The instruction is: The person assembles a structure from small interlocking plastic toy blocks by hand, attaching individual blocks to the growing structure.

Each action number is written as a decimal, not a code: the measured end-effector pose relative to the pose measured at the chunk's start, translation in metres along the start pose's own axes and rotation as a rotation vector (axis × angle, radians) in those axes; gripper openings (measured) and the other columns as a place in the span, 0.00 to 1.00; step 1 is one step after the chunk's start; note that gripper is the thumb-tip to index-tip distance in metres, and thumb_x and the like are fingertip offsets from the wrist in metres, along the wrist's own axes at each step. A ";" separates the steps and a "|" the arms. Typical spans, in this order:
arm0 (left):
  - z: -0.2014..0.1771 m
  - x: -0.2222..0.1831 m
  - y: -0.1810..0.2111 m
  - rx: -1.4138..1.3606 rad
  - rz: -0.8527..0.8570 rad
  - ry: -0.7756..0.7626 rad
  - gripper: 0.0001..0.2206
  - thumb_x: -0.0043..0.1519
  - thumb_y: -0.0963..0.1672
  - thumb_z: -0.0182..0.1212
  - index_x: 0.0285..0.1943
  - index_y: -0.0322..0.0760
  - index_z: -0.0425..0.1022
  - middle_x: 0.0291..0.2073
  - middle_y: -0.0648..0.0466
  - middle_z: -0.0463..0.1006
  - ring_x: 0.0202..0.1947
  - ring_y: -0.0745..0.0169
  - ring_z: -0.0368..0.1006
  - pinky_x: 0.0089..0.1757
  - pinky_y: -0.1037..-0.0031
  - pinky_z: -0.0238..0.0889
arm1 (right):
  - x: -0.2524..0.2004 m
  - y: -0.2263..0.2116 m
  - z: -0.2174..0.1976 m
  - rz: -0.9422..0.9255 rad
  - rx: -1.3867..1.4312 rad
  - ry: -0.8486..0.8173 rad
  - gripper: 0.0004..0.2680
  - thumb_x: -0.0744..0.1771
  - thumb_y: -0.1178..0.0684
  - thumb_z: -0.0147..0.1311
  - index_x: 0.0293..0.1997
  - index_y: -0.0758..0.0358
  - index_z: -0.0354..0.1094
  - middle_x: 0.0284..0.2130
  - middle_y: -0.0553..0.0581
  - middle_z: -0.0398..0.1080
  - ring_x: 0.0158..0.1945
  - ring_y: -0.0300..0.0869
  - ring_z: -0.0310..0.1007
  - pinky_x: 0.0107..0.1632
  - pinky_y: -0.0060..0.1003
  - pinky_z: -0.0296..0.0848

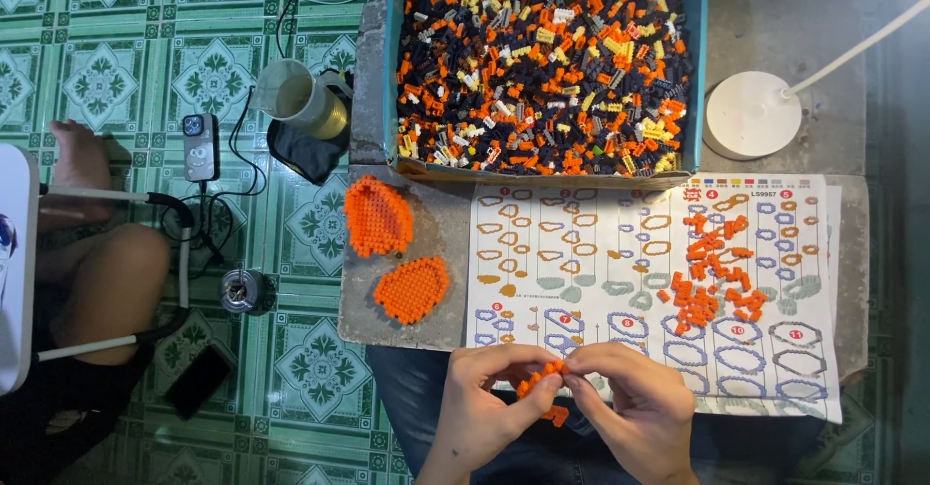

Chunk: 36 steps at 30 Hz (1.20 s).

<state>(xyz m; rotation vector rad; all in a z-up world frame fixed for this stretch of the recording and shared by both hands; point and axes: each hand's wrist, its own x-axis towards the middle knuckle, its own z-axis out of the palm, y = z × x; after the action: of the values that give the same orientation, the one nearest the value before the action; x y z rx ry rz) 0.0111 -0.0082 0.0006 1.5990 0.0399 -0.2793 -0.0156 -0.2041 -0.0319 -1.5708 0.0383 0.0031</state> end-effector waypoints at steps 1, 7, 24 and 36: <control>0.000 0.000 0.000 0.000 0.000 0.000 0.09 0.57 0.38 0.75 0.45 0.26 0.90 0.30 0.48 0.92 0.26 0.69 0.80 0.33 0.81 0.76 | 0.000 0.000 0.000 0.000 0.000 0.000 0.09 0.61 0.71 0.67 0.43 0.71 0.82 0.40 0.63 0.88 0.39 0.40 0.87 0.41 0.29 0.88; 0.000 0.001 -0.001 0.016 0.017 -0.014 0.09 0.56 0.37 0.75 0.44 0.26 0.90 0.30 0.49 0.91 0.25 0.69 0.79 0.32 0.81 0.75 | 0.000 0.001 -0.002 0.069 0.030 -0.013 0.10 0.61 0.70 0.67 0.44 0.71 0.83 0.41 0.65 0.88 0.41 0.43 0.89 0.47 0.35 0.93; -0.001 0.004 -0.006 0.044 0.095 -0.036 0.09 0.55 0.37 0.74 0.44 0.28 0.89 0.30 0.49 0.90 0.26 0.67 0.78 0.34 0.77 0.76 | -0.001 0.003 -0.002 0.148 0.062 0.003 0.08 0.61 0.73 0.66 0.41 0.75 0.82 0.40 0.67 0.87 0.41 0.45 0.86 0.46 0.37 0.91; -0.004 0.006 -0.012 0.036 0.101 -0.079 0.08 0.56 0.38 0.75 0.43 0.27 0.88 0.30 0.48 0.90 0.27 0.65 0.78 0.35 0.76 0.74 | -0.001 -0.001 0.002 0.119 -0.015 0.046 0.08 0.59 0.72 0.68 0.39 0.75 0.83 0.37 0.66 0.88 0.38 0.44 0.88 0.44 0.36 0.91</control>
<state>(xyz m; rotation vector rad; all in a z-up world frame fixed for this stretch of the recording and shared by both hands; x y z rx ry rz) 0.0157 -0.0043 -0.0120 1.6193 -0.1070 -0.2650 -0.0163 -0.2016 -0.0309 -1.5815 0.1680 0.0614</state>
